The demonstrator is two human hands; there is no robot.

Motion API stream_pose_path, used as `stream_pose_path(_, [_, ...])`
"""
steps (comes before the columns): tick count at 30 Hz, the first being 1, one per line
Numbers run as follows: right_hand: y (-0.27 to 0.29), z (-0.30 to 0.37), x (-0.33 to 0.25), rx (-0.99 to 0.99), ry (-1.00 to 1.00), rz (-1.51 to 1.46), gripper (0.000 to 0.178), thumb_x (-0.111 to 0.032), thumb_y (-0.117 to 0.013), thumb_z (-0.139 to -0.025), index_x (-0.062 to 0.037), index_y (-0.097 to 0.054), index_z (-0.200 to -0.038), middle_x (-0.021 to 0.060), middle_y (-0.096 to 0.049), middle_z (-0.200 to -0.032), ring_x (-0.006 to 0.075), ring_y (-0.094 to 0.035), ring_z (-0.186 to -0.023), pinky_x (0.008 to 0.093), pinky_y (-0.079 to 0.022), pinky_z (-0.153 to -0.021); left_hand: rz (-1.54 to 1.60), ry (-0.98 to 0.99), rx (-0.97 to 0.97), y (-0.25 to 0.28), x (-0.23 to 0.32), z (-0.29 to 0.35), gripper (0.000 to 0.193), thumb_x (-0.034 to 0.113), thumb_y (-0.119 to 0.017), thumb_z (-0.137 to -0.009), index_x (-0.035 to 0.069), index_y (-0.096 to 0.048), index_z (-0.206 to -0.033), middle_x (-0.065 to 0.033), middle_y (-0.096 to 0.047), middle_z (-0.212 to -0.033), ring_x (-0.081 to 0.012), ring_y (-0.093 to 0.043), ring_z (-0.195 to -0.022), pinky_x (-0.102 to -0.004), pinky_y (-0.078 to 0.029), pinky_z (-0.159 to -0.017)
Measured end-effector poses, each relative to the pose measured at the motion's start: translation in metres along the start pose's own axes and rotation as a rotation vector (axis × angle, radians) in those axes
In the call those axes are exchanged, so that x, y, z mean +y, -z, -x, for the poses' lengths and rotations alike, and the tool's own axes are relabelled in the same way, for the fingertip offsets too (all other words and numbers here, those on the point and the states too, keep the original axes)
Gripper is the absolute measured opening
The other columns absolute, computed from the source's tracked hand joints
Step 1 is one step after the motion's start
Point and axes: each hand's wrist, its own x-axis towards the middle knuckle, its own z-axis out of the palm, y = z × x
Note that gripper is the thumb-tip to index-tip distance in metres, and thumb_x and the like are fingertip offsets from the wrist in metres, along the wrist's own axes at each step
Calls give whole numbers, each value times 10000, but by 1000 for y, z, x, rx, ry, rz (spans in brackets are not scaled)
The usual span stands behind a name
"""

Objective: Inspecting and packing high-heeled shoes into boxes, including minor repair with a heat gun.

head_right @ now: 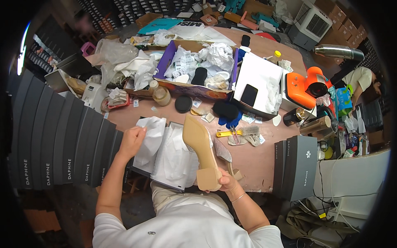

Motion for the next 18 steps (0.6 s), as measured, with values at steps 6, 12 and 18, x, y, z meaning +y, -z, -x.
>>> stream_pose_path(6, [0, 17, -3, -142, -108, 40, 919, -443, -787, -619, 50, -431, -1308, 136, -584, -1115, 220, -622, -972, 308, -509, -832, -458, -111, 23, 3, 31, 36, 97, 127, -612, -761, 30, -603, -763, -142, -582, -801, -336, -604, -766, -419, -503, -663])
stream_pose_path(12, [-47, -15, -26, -193, -313, 162, 877, -381, -741, -723, 38, -349, -1387, 138, -560, -1190, 185, -607, -977, 270, -531, -737, -38, -339, -7, 14, 87, 88, 473, -57, -547, -743, 33, -549, -1207, -174, -546, -1095, -346, -610, -866, -378, -509, -758])
stream_pose_path(18, [-62, -38, -2, 204, -321, 605, 768, -295, -680, -824, -68, -295, -1449, 103, -557, -1053, 122, -561, -777, 231, -441, -538, -333, -250, -75, 0, 57, 106, 502, -16, -558, -716, -15, -510, -1215, -144, -483, -1322, -309, -620, -947, -379, -526, -759])
